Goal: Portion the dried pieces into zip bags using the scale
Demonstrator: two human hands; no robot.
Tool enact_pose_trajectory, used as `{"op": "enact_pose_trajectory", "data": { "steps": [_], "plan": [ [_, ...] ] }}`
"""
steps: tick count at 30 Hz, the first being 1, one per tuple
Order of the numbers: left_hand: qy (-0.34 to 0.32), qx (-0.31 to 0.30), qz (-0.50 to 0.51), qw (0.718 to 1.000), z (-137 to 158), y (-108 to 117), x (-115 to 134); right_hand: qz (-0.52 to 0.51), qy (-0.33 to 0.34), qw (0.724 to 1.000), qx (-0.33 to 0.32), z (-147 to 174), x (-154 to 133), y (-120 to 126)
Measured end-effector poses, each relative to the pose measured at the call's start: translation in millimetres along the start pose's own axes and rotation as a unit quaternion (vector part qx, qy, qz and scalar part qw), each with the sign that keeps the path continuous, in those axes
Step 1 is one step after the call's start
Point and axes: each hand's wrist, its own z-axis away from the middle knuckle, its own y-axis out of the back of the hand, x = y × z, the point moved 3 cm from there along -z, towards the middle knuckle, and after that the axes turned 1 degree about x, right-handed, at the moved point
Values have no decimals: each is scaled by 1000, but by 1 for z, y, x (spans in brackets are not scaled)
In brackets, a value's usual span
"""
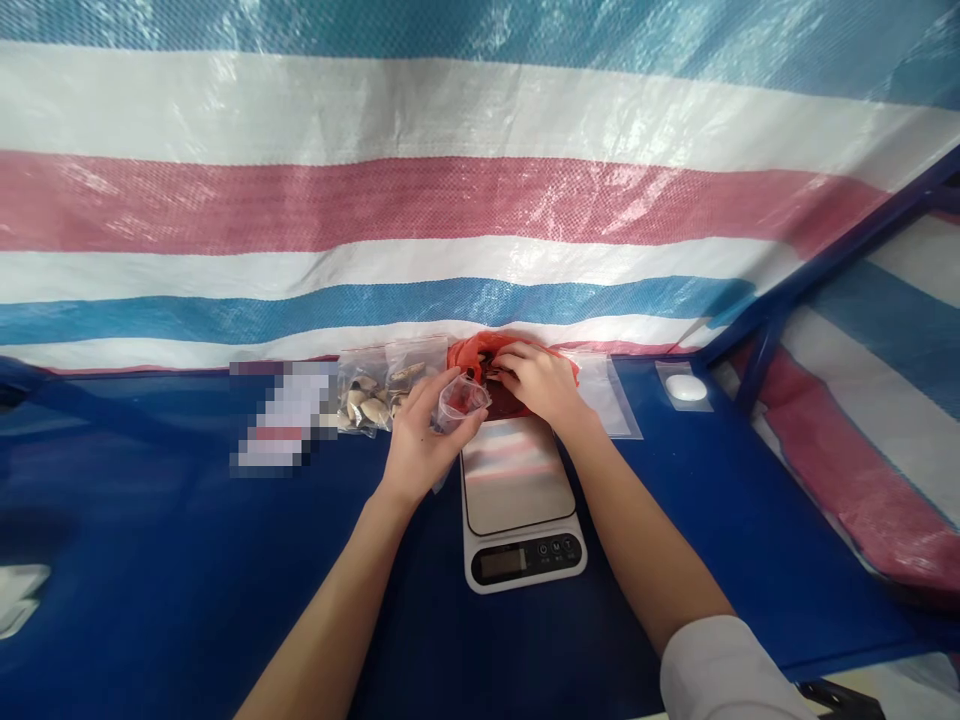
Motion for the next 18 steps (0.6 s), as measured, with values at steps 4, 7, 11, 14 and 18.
{"op": "enact_pose_trajectory", "data": {
  "steps": [4, 7, 11, 14, 18],
  "plan": [
    [-1, 12, 6, 1000, -4, -3, -1, -13, -13, 1000, 10, -1, 4, 2],
    [6, 10, 7, 1000, -2, -6, -3, -9, -15, 1000, 16, 0, 5, -1],
    [3, 3, 4, 1000, 1, -6, -3, 7, -32, 999, -3, 0, 4, -7],
    [-4, 1, 11, 1000, 2, -6, -2, 11, -41, 999, -18, 0, 5, -8],
    [-12, 2, 20, 1000, 1, -7, -2, -4, -39, 999, -12, -1, 9, -9]
  ]
}}
